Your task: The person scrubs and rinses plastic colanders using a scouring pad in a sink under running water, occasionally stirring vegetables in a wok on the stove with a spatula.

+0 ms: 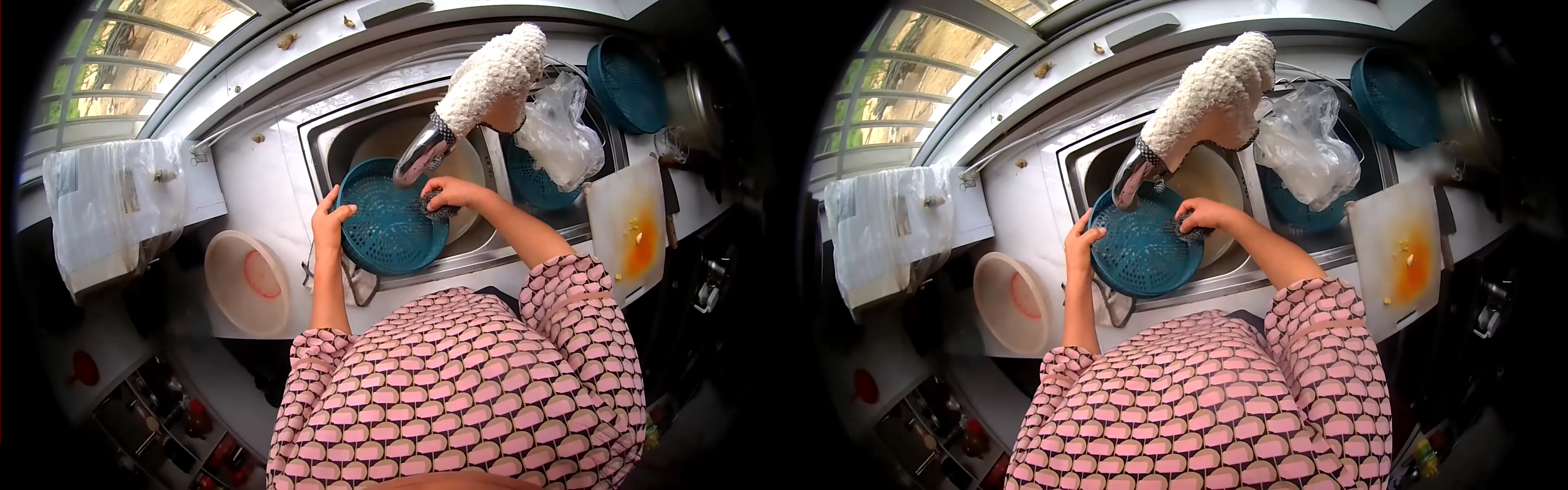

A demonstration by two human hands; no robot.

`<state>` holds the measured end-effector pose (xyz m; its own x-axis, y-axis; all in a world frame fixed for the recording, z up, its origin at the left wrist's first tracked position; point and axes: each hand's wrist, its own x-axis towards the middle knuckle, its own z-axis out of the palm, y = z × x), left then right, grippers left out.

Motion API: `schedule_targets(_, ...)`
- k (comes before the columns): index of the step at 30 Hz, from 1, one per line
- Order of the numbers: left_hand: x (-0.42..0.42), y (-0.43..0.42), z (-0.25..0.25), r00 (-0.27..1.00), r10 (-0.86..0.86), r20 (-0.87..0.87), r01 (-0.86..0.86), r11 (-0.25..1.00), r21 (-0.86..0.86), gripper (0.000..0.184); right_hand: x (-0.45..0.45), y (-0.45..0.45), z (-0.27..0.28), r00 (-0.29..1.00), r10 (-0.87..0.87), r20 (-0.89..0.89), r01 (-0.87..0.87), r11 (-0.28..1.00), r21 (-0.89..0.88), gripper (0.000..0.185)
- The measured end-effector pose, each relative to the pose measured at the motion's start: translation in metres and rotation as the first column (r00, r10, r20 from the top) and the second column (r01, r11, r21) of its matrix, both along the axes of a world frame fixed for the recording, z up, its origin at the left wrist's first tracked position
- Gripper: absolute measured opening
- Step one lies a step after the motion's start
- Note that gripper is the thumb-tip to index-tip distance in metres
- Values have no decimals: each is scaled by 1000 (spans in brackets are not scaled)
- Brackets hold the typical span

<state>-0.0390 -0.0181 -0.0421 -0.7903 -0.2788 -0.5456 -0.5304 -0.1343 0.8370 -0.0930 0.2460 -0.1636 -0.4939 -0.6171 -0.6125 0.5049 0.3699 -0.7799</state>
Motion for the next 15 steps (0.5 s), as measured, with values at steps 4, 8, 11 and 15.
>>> schedule_targets(4, 7, 8, 0, 999, 24, -25, -28, 989, -144, 93, 21, -16, 4, 999, 33, -40, -20, 955, 296, 45)
schedule_targets(8, 50, 37, 10, 991, 107, -82, -120, 977, -177, 112, 51, -32, -16, 995, -93, -40, 101, 910, 402, 46)
schedule_targets(11, 79, 59, 8, 987, 64, -151, -104, 955, -277, 113, 75, -45, -30, 973, -216, 78, 175, 917, 357, 39)
schedule_targets(15, 94, 63, -11, 972, 66, -227, -170, 860, -481, 110, 80, -65, 12, 832, -305, 464, 291, 951, 103, 32)
